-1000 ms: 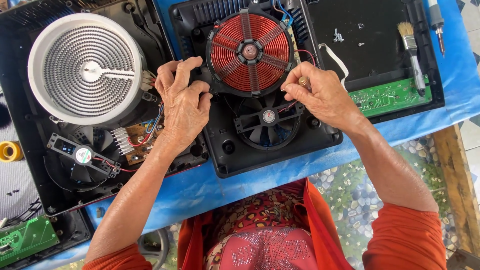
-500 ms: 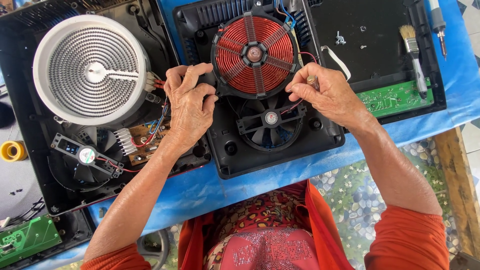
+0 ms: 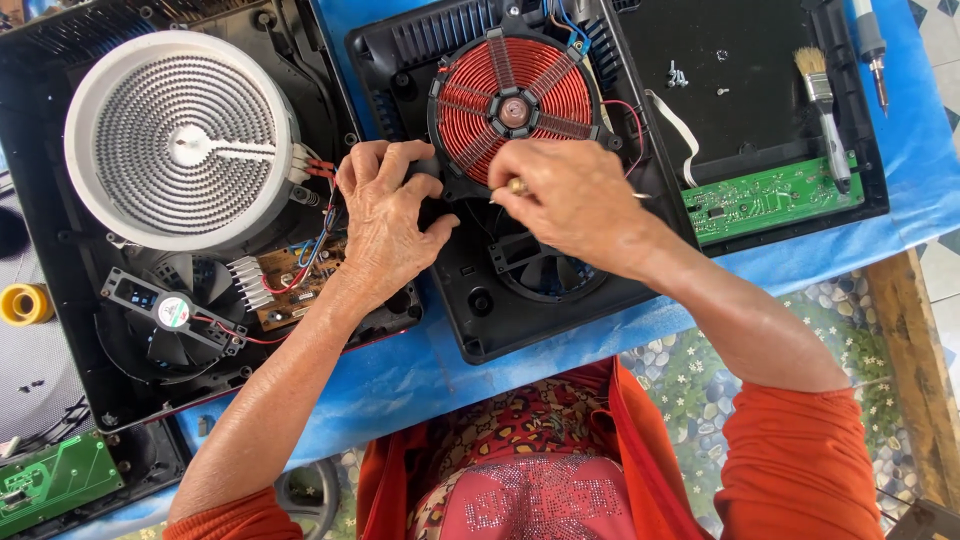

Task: The person is repairing an electronic device, likely a speaker, by working on its internal components. They use a screwdriver to tighten screws on a circuit board and adjust a red fan assembly within the black casing.

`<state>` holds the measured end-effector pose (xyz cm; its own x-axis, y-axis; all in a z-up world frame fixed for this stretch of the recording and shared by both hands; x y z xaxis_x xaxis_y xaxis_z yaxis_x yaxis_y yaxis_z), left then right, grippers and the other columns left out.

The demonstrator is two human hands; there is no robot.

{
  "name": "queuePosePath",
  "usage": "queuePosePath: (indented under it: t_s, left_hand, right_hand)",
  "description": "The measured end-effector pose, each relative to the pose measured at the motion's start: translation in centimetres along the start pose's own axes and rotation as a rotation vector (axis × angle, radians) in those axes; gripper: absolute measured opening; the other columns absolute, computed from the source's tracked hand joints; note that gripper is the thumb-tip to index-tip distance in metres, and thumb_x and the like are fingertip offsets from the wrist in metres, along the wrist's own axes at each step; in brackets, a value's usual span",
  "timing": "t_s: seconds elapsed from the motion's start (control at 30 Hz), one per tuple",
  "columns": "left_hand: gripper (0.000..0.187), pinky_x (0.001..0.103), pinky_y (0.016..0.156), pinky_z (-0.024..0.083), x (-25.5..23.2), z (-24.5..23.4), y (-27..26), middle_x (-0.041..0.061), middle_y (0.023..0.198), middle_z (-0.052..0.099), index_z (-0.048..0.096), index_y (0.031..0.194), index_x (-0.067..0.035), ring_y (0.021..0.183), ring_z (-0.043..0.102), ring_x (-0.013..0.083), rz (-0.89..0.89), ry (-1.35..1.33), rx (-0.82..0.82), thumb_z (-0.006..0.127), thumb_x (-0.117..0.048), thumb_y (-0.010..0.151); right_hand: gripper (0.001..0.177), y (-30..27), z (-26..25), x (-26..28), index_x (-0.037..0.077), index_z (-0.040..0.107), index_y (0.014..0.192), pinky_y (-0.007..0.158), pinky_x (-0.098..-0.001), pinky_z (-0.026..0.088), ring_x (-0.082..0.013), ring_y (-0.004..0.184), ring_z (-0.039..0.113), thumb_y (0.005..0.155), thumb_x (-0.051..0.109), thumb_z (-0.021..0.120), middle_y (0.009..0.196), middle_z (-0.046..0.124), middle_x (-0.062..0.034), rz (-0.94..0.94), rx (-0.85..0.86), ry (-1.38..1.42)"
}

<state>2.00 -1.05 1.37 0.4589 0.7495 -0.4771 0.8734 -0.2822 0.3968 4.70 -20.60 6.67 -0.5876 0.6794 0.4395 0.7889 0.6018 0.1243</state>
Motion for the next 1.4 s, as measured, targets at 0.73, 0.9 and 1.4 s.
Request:
queuePosePath:
  t_s: [0.73, 0.9, 1.4]
  left_hand:
    - [0.016, 0.045, 0.095, 0.043, -0.6, 0.5, -0.1, 0.003, 0.097, 0.062, 0.067, 0.093, -0.013, 0.091, 0.061, 0.0182, -0.080, 0.287, -0.142, 0.061, -0.023, 0.105]
    - [0.015, 0.049, 0.106, 0.028, -0.3, -0.4, 0.2, -0.002, 0.092, 0.065, 0.074, 0.078, -0.006, 0.086, 0.047, 0.0210, -0.043, -0.152, -0.093, 0.065, 0.007, 0.079]
    - [0.018, 0.047, 0.082, 0.046, -1.4, -2.6, 1.1, 0.005, 0.091, 0.069, 0.073, 0.083, -0.008, 0.076, 0.055, 0.0332, -0.028, -0.326, -0.072, 0.067, 0.008, 0.088]
  right_hand:
    - [0.015, 2.9, 4.4, 0.7, 0.018, 0.057, 0.087, 0.070, -0.0343, 0.054, -0.0214, 0.086, 0.060, 0.097, 0.021, 0.068, 0.083, 0.052, -0.0022, -0.265, -0.151, -0.162]
    - [0.017, 3.3, 4.3, 1.9, 0.017, 0.061, 0.086, 0.067, -0.0294, 0.056, -0.0159, 0.089, 0.060, 0.091, 0.025, 0.075, 0.084, 0.055, 0.0005, -0.279, -0.083, -0.401]
    - [0.017, 3.7, 5.5, 2.1, 0.013, 0.059, 0.077, 0.058, -0.0277, 0.054, -0.0181, 0.082, 0.060, 0.082, 0.010, 0.076, 0.077, 0.052, -0.0008, -0.372, -0.134, -0.423]
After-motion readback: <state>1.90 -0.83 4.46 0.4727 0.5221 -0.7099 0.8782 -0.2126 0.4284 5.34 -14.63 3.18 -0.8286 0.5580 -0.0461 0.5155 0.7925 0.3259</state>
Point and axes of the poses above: each hand's wrist, its own y-axis towards the middle knuckle, its own z-axis out of the palm, x = y × z, the point moved 4 cm from there along y, towards the middle knuckle
